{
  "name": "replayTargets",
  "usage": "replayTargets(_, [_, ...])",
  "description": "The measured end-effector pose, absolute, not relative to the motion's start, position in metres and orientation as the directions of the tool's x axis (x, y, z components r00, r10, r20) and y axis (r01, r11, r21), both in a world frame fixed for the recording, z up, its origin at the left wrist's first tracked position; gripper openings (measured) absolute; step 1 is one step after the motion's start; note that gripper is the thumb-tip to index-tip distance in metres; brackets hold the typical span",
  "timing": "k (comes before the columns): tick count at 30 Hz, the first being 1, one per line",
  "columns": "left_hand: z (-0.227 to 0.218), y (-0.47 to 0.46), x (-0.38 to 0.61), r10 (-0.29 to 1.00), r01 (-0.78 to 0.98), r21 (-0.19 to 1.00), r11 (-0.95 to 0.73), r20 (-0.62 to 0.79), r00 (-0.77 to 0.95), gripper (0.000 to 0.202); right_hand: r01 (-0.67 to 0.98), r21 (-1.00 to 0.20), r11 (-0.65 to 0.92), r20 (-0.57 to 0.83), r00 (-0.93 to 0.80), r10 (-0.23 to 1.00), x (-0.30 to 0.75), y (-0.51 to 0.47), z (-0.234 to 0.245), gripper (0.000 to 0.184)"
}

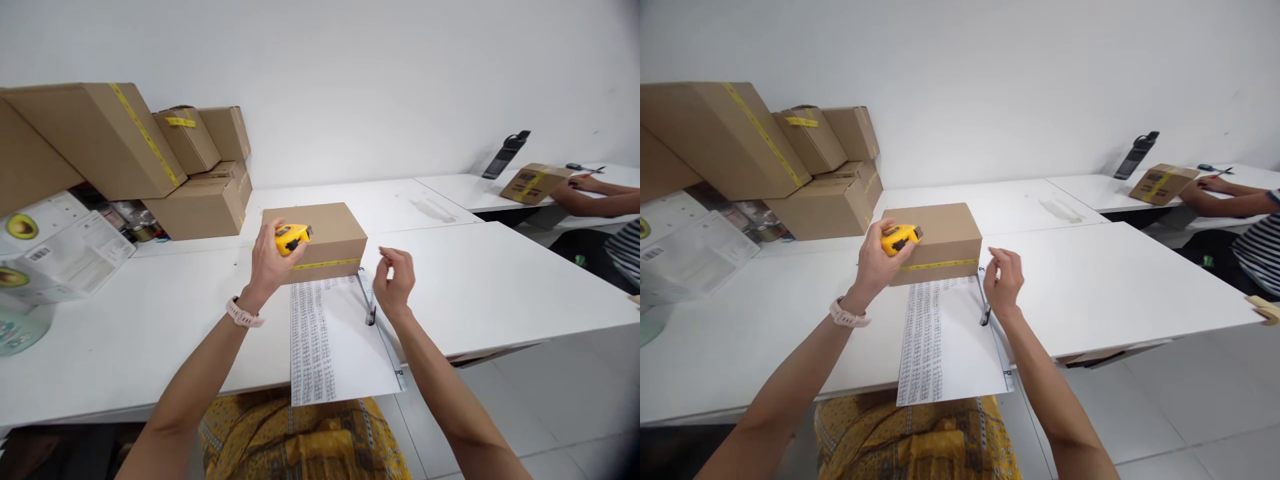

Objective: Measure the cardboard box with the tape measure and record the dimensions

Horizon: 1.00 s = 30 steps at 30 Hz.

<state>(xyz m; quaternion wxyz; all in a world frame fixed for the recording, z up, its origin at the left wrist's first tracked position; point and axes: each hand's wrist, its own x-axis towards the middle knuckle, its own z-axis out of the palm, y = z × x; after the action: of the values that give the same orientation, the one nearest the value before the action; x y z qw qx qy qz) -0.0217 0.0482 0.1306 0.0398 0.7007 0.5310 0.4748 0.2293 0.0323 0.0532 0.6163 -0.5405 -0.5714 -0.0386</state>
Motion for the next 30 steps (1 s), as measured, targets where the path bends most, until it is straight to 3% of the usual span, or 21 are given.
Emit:
replayTargets(4, [0.143,0.021,-0.014,0.81,0.666,0.548,-0.506,0.567,0.149,0.056,0.265,-0.87,0.416,0.451,0.09,0.888,0.19,0.021,0.108,0.035])
replayTargets(8, [0.148,0.012,-0.015,0.824,0.716,0.499,-0.488,0.535,0.188,0.057,0.004,-0.957,0.289,0.285,-0.155,0.946,0.168,0.018,0.131,0.038])
replayTargets(12, [0.152,0.011,-0.019,0.864,0.755,0.497,-0.428,0.469,0.182,0.058,0.012,-0.957,0.291,0.285,-0.16,0.945,0.162,0.023,0.127,0.037])
replayTargets(16, [0.165,0.013,-0.017,0.875,0.764,0.5,-0.407,0.453,0.17,0.06,0.081,-0.917,0.392,0.386,-0.08,0.919,0.161,0.034,0.127,0.033])
replayTargets(22, [0.196,0.038,-0.034,0.915,0.808,0.48,-0.342,0.364,0.171,0.068,0.062,-0.906,0.418,0.413,-0.084,0.907,0.172,0.054,0.159,0.035])
replayTargets(26, [0.211,0.071,-0.08,0.945,0.905,0.406,-0.13,0.326,-0.01,0.074,0.009,-0.947,0.321,0.32,-0.062,0.945,0.201,0.086,0.18,0.031])
replayTargets(30, [0.212,0.091,-0.142,0.928,0.9,0.414,0.133,0.267,-0.26,0.085,-0.058,-0.988,0.145,0.144,0.019,0.989,0.24,0.127,0.184,0.031])
